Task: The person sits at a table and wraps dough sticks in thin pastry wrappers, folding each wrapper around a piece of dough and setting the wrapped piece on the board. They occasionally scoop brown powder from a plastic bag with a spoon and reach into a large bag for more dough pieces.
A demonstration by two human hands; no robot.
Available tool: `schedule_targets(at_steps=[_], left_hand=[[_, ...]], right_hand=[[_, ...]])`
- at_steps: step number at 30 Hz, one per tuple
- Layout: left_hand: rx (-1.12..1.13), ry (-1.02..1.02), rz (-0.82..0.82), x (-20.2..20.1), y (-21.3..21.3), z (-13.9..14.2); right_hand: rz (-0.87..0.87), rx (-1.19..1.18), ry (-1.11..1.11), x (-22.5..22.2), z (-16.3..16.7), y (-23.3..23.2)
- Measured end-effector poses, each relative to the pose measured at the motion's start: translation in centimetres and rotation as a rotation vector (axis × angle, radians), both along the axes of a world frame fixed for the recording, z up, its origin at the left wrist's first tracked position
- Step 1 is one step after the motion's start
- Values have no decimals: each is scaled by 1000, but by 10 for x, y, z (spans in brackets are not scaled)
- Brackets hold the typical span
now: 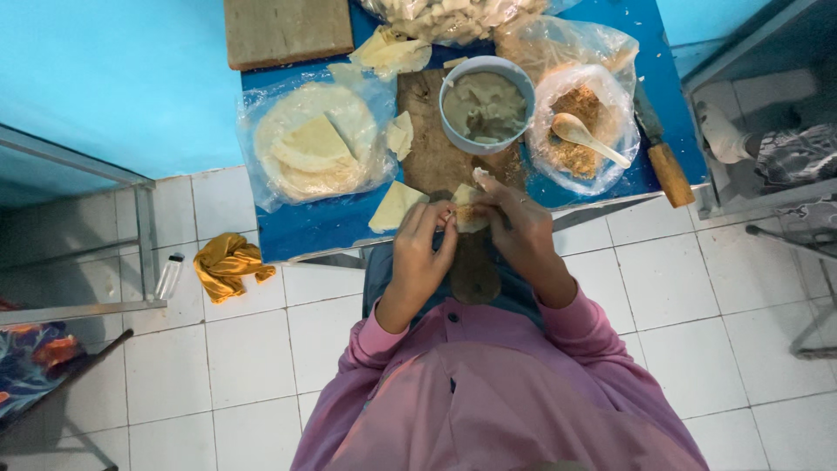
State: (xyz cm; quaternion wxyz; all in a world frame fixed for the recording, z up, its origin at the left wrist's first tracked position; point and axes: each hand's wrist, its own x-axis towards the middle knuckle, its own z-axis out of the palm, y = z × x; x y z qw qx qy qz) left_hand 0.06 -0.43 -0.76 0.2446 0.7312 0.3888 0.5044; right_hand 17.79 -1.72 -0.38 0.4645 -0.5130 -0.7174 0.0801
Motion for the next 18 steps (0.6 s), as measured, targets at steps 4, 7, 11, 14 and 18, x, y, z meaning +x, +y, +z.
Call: schedule_targets(at_steps=[4,7,11,14,18], left_hand=[[-7,-2,-5,1,1,-1],[-3,0,-1,2,1,-2],[-26,-35,0,5,1,-3],[-24,-24,-3,6,0,-2],[17,-28,0,9,3,-1]], right_hand=[[-144,104,-36,13,-4,3],[-401,92,-9,38,4,7],[-306,94,-57,37,7,2],[-170,45,-64,13,0,-9],[-199,6,-31,-3,-7,-5]])
